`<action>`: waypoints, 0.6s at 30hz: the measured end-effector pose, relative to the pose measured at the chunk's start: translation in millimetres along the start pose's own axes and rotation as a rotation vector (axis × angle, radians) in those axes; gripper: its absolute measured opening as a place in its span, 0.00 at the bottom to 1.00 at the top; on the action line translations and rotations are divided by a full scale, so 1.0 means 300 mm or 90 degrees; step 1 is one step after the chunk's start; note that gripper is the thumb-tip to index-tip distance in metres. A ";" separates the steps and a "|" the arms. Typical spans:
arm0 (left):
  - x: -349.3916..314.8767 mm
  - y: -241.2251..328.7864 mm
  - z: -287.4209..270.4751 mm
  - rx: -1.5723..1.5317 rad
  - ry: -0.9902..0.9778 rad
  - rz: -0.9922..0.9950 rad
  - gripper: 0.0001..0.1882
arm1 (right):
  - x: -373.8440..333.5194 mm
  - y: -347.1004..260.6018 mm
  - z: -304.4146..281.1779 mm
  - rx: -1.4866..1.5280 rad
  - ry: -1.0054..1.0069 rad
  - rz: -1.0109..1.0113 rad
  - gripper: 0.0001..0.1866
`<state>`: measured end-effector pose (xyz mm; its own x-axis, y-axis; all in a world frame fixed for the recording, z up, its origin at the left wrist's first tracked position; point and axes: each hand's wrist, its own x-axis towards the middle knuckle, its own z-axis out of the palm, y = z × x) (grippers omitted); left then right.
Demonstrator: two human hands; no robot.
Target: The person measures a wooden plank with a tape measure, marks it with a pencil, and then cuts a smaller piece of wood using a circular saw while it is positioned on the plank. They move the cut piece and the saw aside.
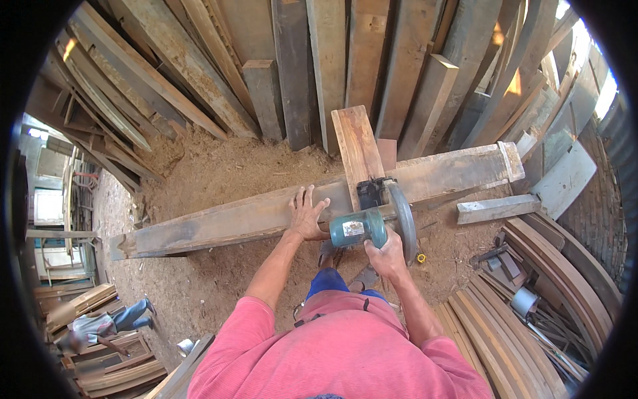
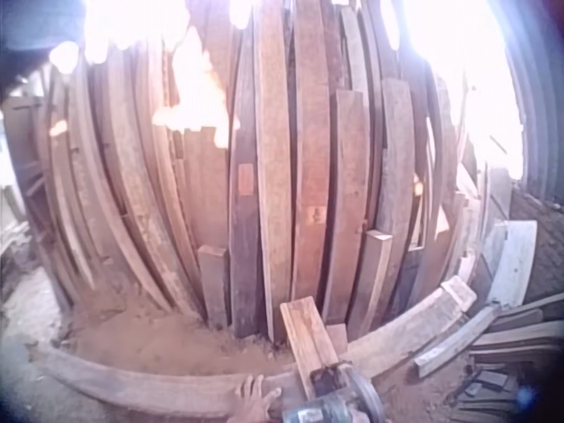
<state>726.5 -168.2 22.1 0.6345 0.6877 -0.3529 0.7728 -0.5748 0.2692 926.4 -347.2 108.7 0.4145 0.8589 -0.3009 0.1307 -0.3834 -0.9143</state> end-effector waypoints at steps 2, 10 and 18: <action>0.001 -0.001 0.003 0.000 0.000 0.000 0.56 | 0.012 -0.008 0.002 0.004 -0.004 0.003 0.15; 0.002 -0.009 0.010 -0.011 0.011 0.015 0.56 | 0.058 0.003 0.007 -0.018 0.002 -0.034 0.15; 0.006 -0.017 0.015 -0.005 0.014 0.025 0.55 | 0.100 -0.017 0.008 -0.007 -0.009 -0.025 0.14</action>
<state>723.8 -165.9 16.1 0.6646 0.6742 -0.3221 0.7472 -0.5981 0.2896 935.9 -318.7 103.8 0.3966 0.8777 -0.2689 0.1569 -0.3534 -0.9222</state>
